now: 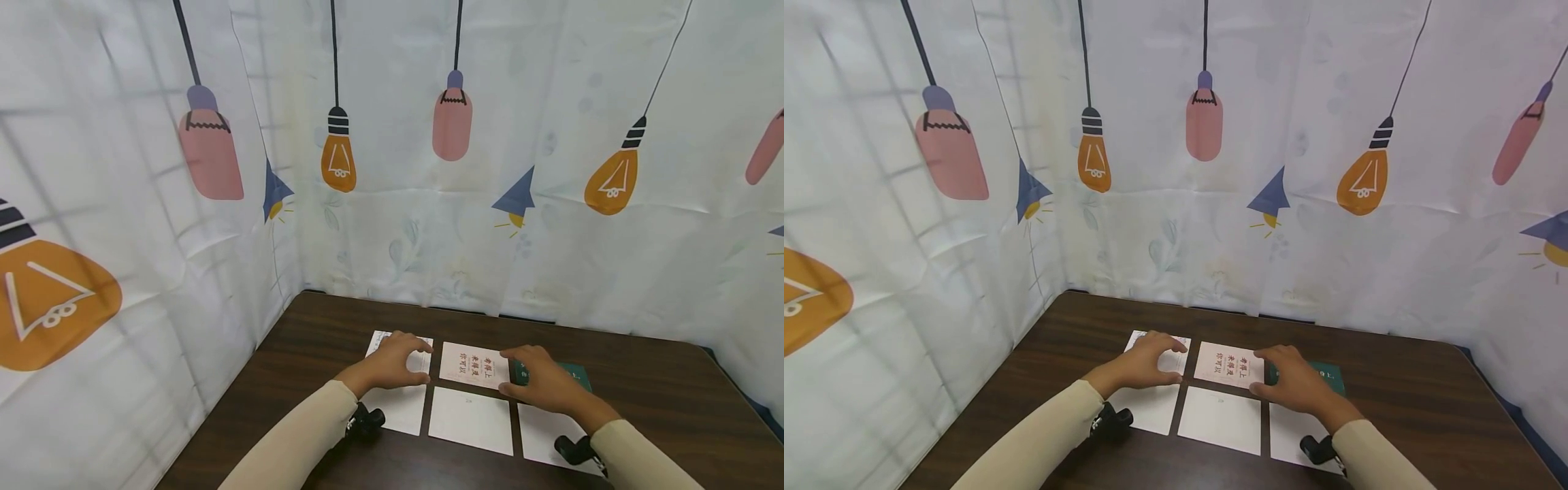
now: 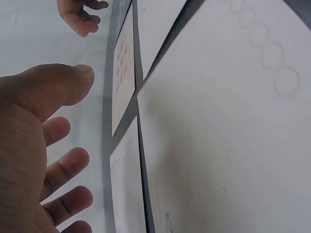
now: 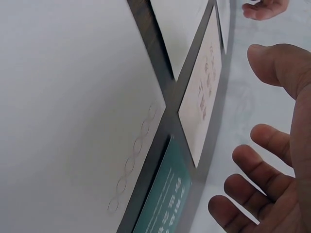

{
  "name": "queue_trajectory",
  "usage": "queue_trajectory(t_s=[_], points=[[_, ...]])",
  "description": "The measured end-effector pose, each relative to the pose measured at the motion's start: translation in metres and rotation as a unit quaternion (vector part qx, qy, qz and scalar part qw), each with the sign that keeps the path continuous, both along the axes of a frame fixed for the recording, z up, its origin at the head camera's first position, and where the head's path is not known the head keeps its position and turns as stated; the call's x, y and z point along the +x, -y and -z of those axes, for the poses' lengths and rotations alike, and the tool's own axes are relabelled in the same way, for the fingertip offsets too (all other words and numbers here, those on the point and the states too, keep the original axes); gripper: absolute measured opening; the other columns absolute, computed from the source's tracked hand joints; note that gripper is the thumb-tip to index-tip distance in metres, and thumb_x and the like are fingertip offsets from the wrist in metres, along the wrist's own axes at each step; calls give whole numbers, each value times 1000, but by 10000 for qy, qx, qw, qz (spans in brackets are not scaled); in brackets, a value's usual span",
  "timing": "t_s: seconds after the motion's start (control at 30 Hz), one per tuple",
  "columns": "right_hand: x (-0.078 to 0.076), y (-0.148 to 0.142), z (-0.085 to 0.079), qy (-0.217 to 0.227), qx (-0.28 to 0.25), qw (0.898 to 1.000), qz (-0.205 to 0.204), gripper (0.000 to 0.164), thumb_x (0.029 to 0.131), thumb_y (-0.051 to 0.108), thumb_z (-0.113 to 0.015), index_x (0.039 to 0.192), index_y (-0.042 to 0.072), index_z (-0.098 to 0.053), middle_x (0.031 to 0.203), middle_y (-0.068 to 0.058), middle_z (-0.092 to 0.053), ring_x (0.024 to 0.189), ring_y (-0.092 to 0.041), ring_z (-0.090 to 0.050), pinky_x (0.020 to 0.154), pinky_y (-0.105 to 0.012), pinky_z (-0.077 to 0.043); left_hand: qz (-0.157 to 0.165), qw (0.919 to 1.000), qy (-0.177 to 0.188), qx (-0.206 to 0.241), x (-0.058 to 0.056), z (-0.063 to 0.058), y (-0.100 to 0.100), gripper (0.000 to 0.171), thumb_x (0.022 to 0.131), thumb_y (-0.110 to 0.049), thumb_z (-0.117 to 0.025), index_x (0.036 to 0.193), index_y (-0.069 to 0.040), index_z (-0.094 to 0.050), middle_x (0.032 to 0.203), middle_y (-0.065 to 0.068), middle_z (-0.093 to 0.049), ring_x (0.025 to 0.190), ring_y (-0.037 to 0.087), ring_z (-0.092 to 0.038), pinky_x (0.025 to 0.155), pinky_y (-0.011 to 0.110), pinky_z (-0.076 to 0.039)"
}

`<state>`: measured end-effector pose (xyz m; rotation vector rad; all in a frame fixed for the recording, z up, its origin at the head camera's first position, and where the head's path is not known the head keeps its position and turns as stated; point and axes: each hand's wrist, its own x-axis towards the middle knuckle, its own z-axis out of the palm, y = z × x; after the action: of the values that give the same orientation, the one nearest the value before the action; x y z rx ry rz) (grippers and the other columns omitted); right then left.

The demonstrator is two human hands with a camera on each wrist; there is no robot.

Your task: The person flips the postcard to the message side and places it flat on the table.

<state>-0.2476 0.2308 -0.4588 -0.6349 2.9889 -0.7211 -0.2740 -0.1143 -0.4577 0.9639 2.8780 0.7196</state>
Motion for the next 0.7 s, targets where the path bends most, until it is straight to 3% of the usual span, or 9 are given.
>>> queue_trajectory(t_s=[0.37, 0.7], points=[[-8, 19, 4, -114, 141, 9998, 70, 67, 84, 45, -83, 138, 11, -62, 140, -12, -58, 134, -40, -45, 101, -63, -43, -109, 9999, 6, 110, -8, 9, 28, 52, 86, -36, -81, 132, -18, -66, 126, 0, -64, 121, 25, -49, 104, 55, -31], [-13, 37, 7, -146, 111, 9998, 55, 66, 85, 44, -82, 138, 10, -62, 141, -13, -57, 134, -39, -46, 103, -61, -41, -328, 9990, 230, 201, -10, 7, 44, 54, 86, -36, -82, 133, -13, -66, 134, 7, -57, 130, 33, -43, 107, 59, -29]])
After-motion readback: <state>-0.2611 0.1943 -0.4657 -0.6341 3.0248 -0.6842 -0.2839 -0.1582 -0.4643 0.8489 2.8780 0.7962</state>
